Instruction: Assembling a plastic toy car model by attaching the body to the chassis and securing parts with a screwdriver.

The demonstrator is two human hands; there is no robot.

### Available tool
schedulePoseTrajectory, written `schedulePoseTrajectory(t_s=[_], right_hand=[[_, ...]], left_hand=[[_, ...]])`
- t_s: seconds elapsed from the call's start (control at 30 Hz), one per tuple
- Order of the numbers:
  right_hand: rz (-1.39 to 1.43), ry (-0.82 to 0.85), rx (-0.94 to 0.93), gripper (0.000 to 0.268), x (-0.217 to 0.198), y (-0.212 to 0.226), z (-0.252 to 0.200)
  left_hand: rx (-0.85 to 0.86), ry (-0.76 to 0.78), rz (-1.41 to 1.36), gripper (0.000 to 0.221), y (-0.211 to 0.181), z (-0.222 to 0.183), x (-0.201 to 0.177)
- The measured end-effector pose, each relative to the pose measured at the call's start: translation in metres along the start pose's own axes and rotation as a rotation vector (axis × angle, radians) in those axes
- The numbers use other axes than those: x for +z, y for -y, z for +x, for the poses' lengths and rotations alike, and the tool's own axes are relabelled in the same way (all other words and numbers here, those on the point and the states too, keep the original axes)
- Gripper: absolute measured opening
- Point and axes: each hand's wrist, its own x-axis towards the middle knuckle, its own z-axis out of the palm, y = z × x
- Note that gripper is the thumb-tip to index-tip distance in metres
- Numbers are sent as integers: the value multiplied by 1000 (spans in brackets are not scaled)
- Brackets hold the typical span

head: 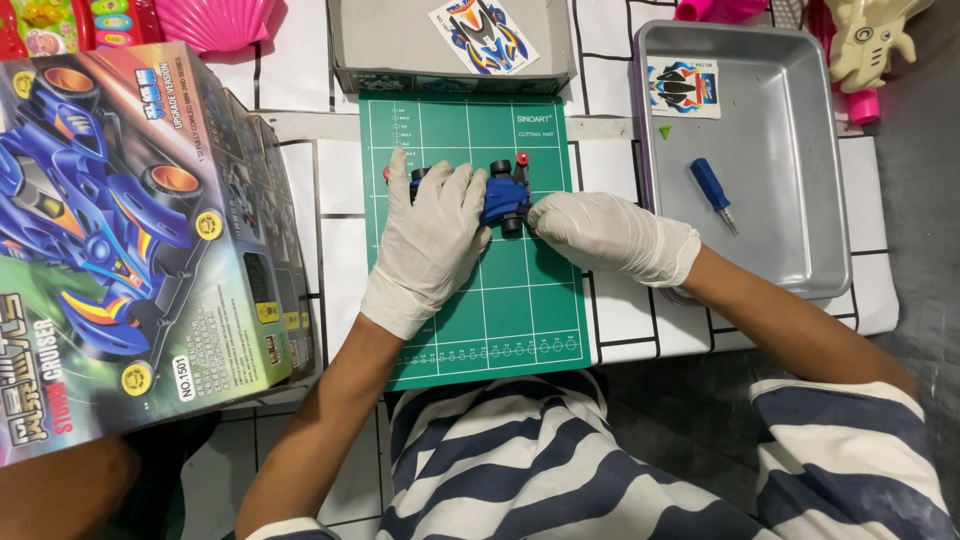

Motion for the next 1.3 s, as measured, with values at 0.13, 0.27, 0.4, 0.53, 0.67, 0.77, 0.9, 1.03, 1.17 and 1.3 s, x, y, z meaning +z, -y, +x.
schedulePoseTrajectory(t_s=[0.13, 0.27, 0.4, 0.53, 0.67, 0.77, 0.9, 1.03, 1.17, 1.3], right_hand=[[-19, 74, 28, 21, 8, -36, -2], [-342, 62, 33, 19, 21, -46, -8], [-294, 75, 28, 20, 17, -43, -7], [-146, 37, 18, 14, 1, -13, 0], [-358, 20, 14, 14, 16, -38, -7], [-373, -102, -19, 11, 25, -53, -17], [-351, -111, -23, 13, 22, -48, -16], [-408, -85, -103, 10, 5, -12, -2], [-420, -71, -109, 8, 10, -21, -3], [-399, -45, -103, 9, 5, -16, -2]], left_hand=[[5, -10, -7, 73, 0, 1, 0], [5, -25, 2, 73, 0, 1, 0], [5, -31, 6, 73, 0, 1, -1], [5, -31, 2, 73, 0, 0, 0], [0, -41, -1, 74, 0, 0, 2], [1, -46, 2, 72, -1, 0, -2], [2, -50, 0, 72, -1, 0, -2], [3, -35, 5, 74, 0, 0, 0], [-4, -27, 1, 73, -1, 1, -1], [-3, -20, -1, 73, -1, 0, -1]])
